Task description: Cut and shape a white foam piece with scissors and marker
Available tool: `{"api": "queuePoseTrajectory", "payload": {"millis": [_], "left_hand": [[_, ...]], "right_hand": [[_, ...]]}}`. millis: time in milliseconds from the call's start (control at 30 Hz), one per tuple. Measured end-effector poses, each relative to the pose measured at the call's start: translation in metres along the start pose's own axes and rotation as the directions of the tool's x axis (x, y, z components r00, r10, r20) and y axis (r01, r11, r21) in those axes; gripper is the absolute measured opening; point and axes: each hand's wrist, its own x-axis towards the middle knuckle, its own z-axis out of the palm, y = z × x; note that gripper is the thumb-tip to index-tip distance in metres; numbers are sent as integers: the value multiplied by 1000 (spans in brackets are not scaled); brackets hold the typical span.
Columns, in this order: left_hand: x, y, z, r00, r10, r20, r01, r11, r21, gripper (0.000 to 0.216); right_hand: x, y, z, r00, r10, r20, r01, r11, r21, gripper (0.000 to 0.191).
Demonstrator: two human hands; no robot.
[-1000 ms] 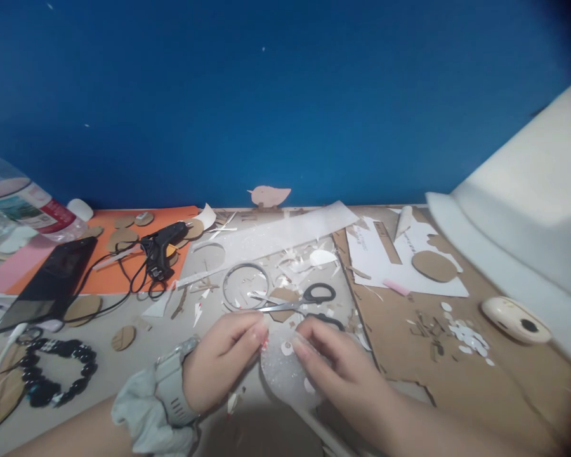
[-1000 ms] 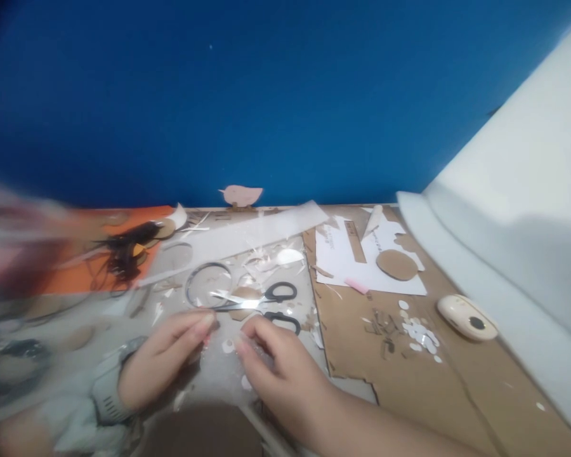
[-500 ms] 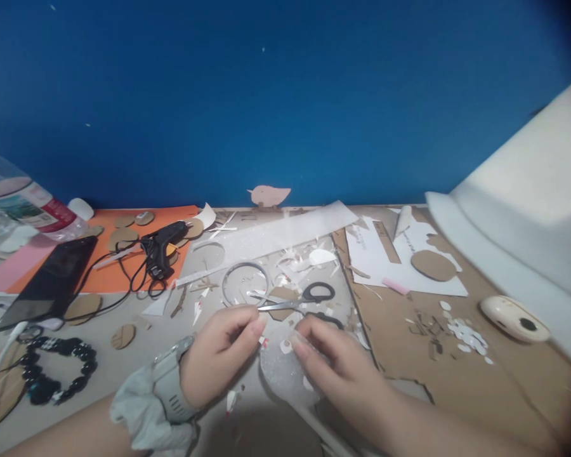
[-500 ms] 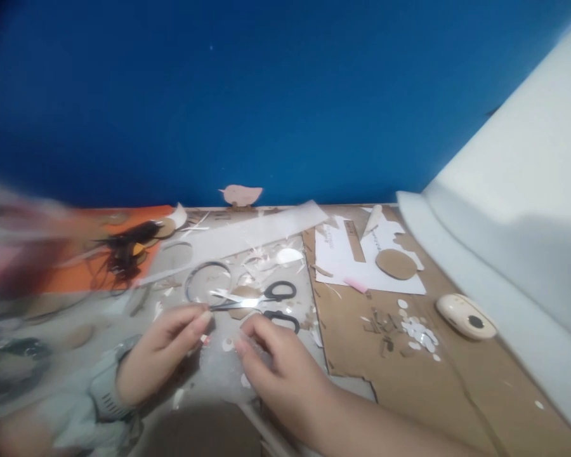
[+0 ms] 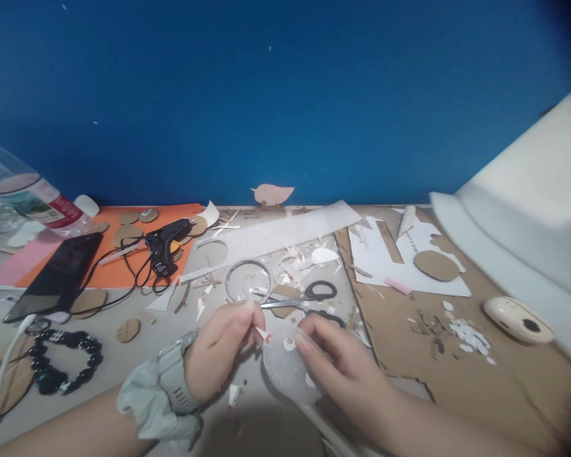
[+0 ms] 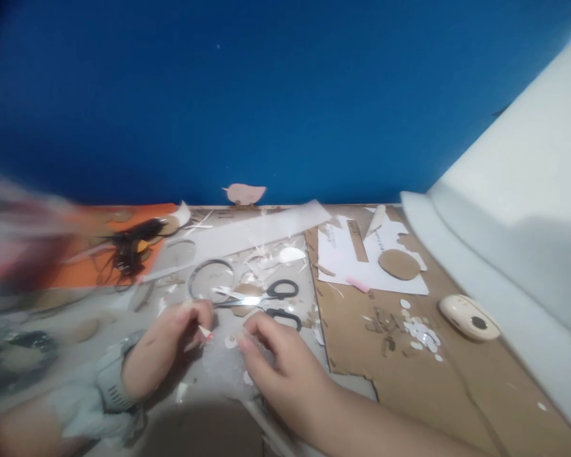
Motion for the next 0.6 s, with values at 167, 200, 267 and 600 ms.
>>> {"api": "queuePoseTrajectory", "payload": {"millis": [167, 200, 267, 600], "left_hand": [[0, 2, 1, 991, 96, 97, -97, 995, 6, 48], [1, 4, 1, 985, 111, 130, -114, 993, 18, 45], [1, 10, 3, 976, 125, 180, -140, 988, 69, 39], [2, 7, 1, 998, 70, -11, -68, 992, 103, 28]], "right_hand": [[1, -1, -1, 996, 3, -84, 7, 993, 119, 25], [2, -1, -1, 996, 9, -90, 4, 990, 143, 25], [1, -1, -1, 996, 14, -88, 2, 984, 177, 25], [9, 6, -2, 982, 144, -123, -68, 874, 481, 41]]}}
